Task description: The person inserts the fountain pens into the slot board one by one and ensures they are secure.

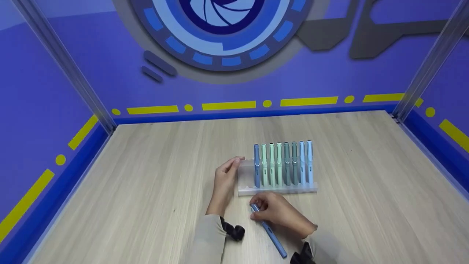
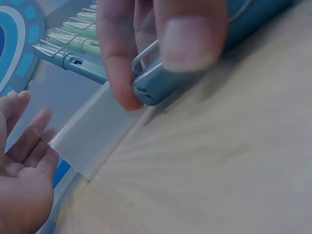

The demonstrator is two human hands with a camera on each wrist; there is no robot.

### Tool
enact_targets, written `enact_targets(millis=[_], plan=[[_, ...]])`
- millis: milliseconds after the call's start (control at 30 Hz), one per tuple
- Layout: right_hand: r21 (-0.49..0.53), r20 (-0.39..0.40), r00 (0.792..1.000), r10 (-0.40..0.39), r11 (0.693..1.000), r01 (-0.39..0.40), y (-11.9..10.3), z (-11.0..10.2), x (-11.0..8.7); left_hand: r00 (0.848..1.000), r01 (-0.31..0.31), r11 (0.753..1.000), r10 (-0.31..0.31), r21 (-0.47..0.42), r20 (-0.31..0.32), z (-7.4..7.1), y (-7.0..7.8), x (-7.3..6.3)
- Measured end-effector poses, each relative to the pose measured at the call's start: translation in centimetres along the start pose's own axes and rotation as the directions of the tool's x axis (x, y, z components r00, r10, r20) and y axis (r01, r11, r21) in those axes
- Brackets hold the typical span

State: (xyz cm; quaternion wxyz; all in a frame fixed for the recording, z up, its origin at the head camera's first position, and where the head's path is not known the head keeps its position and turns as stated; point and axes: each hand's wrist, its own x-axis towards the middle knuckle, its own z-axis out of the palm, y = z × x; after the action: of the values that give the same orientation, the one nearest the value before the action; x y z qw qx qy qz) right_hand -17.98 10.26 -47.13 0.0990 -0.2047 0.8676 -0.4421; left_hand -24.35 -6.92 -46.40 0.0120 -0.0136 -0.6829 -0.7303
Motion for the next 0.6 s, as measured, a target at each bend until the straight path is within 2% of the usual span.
enact_targets(millis=[100, 267, 433, 600], plan=[[0.008, 0.000, 1.000, 0.017, 1.000, -0.017, 0.1, -0.1, 0.1, 1.000, 0.003, 1.000, -0.003, -0.002, -0.001, 0.0, -0.6, 0.5], [0.038, 0.007, 1.000, 0.028, 0.999, -0.028, 0.2, -0.4, 0.3, 1.000, 0.006, 1.000, -0.006, -0.022, -0.011, 0.0, -2.6, 1.6], [0.095, 0.011, 1.000, 0.029, 0.995, -0.030, 0.3, -0.8, 0.3, 1.000, -0.011, 1.000, 0.011, -0.014, -0.028, 0.1, -2.8, 1.7], [0.108, 0.027, 0.999, 0.027, 0.994, -0.029, 0.3, -1.0, 0.2, 1.000, -0.011, 1.000, 0.011, -0.001, -0.029, 0.0, -2.8, 1.6]])
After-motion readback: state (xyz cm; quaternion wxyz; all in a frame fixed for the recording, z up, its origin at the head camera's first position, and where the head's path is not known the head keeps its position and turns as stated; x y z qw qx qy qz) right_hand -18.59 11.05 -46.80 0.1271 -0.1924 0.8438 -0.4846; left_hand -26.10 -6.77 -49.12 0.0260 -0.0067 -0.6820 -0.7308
